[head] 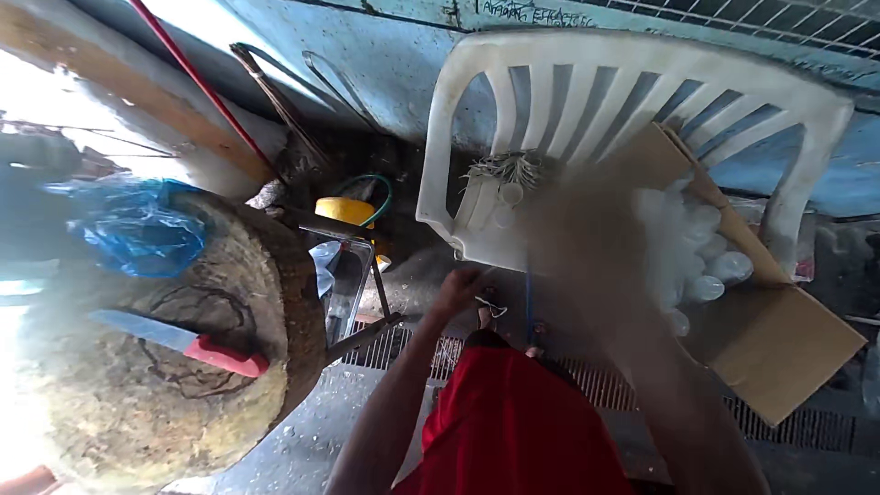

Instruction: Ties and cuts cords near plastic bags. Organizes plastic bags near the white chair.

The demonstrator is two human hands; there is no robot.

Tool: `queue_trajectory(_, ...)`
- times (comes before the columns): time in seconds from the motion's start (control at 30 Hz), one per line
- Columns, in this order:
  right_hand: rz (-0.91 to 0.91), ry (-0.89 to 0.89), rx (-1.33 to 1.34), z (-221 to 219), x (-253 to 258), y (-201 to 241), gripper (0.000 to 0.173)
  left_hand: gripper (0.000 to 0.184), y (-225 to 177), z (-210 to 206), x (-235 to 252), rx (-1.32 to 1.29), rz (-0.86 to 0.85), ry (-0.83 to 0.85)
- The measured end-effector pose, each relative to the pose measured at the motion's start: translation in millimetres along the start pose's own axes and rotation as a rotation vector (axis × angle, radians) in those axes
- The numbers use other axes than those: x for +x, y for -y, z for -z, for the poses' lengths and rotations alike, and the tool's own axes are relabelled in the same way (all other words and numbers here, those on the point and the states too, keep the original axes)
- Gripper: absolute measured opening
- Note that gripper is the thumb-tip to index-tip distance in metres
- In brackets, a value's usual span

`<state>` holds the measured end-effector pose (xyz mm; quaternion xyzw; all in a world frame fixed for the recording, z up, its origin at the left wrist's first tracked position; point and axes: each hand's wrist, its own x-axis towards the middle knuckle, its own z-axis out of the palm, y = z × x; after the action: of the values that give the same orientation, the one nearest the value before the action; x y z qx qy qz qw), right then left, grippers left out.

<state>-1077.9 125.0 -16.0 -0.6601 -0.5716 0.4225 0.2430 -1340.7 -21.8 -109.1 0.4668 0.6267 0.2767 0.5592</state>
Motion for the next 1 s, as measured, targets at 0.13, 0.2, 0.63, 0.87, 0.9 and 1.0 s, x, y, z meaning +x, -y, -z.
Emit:
queue_trajectory(0.13, -0.113, 0.044, 0.036, 2.9, 92.2, 17.2, 0.038, 0.023, 73.7, 24.2, 14.0, -0.177, 0.1, -0.181)
queue_trajectory(0.2, -0.163, 0.025, 0.056, -4.7, 133.8, 21.8, 0.027, 0.023, 111.2, 25.2, 15.2, -0.254, 0.139, -0.266)
queue_trajectory(0.63, -0.209, -0.266, 0.1, 19.4, 215.6, 24.3, 0.054, 0.034, 122.9, -33.8, 150.3, -0.016, 0.468, -0.211)
queue_trajectory(0.87, 0.075, -0.28, -0.319, 103.7, -31.4, -124.7, 0.058, 0.08, 120.0, -41.9, 122.9, 0.276, 0.697, -0.218)
queue_trajectory(0.9, -0.013, -0.25, -0.33, 109.0, -78.0, -149.8, 0.057, 0.078, 124.5, -43.1, 106.6, 0.274, 0.72, -0.257)
queue_trajectory(1.0, -0.213, -0.152, -0.292, 125.1, -214.8, -233.6, 0.054, 0.072, 141.9, -53.6, 49.7, 0.274, 0.789, -0.327)
